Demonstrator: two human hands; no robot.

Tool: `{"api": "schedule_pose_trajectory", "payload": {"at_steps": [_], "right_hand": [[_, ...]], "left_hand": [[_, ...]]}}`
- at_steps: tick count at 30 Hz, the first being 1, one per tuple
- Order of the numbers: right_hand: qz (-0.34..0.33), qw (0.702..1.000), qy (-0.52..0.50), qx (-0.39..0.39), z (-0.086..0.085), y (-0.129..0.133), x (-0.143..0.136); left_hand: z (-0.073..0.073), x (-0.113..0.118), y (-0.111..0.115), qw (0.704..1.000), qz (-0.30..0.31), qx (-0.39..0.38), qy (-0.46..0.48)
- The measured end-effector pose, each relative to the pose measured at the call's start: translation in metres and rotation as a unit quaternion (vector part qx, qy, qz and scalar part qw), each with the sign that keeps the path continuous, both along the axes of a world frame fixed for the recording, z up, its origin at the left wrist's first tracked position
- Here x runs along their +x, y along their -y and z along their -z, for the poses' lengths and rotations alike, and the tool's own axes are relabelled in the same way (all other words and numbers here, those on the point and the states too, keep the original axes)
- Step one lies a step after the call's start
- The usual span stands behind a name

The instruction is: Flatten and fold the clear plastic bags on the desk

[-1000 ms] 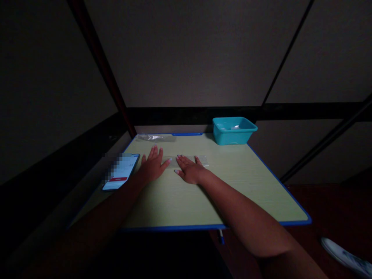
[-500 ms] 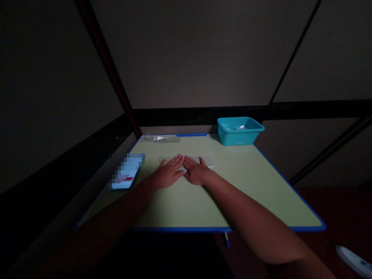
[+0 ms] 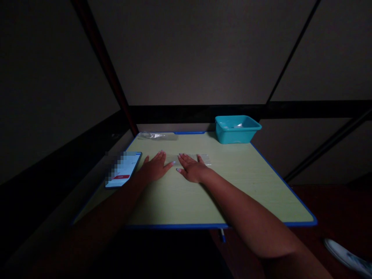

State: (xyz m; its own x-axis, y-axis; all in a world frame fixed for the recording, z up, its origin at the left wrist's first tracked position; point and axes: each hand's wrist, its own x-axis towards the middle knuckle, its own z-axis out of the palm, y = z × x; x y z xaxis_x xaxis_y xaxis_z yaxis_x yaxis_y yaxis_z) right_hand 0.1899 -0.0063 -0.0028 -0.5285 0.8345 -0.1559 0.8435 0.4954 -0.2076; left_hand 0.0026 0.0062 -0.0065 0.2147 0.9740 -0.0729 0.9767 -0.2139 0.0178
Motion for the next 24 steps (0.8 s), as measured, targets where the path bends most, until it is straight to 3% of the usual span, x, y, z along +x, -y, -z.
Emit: {"api": "schedule_pose_trajectory", "payload": {"at_steps": [3,5,8,10,12,24], "right_hand": [[0.001,1.0,0.002,0.0,-0.001,0.0,0.0],[0.002,1.0,0.003,-0.001,-0.001,0.0,-0.001],[0.002,1.0,0.004,0.004,0.0,0.0,-0.001],[-0.008,1.0,0.012,0.005,0.001,-0.001,0.0],[-0.025,1.0,0.018,0.004,0.003,-0.003,0.001],[-0.003,1.0,0.023,0.004,0.001,-0.001,0.0]], "left_hand": [[-0.001,-0.003,-0.001,0.998,-0.057,0.008,-0.002],[-0.002,-0.001,0.0,0.998,-0.044,0.04,0.009],[-0.002,0.009,0.006,0.991,0.1,0.073,0.052],[0.0,0.021,0.012,0.973,0.205,0.053,0.086],[0.002,0.03,0.016,0.96,0.257,0.021,0.111],[0.008,0.025,0.011,0.97,0.217,0.009,0.113]]}}
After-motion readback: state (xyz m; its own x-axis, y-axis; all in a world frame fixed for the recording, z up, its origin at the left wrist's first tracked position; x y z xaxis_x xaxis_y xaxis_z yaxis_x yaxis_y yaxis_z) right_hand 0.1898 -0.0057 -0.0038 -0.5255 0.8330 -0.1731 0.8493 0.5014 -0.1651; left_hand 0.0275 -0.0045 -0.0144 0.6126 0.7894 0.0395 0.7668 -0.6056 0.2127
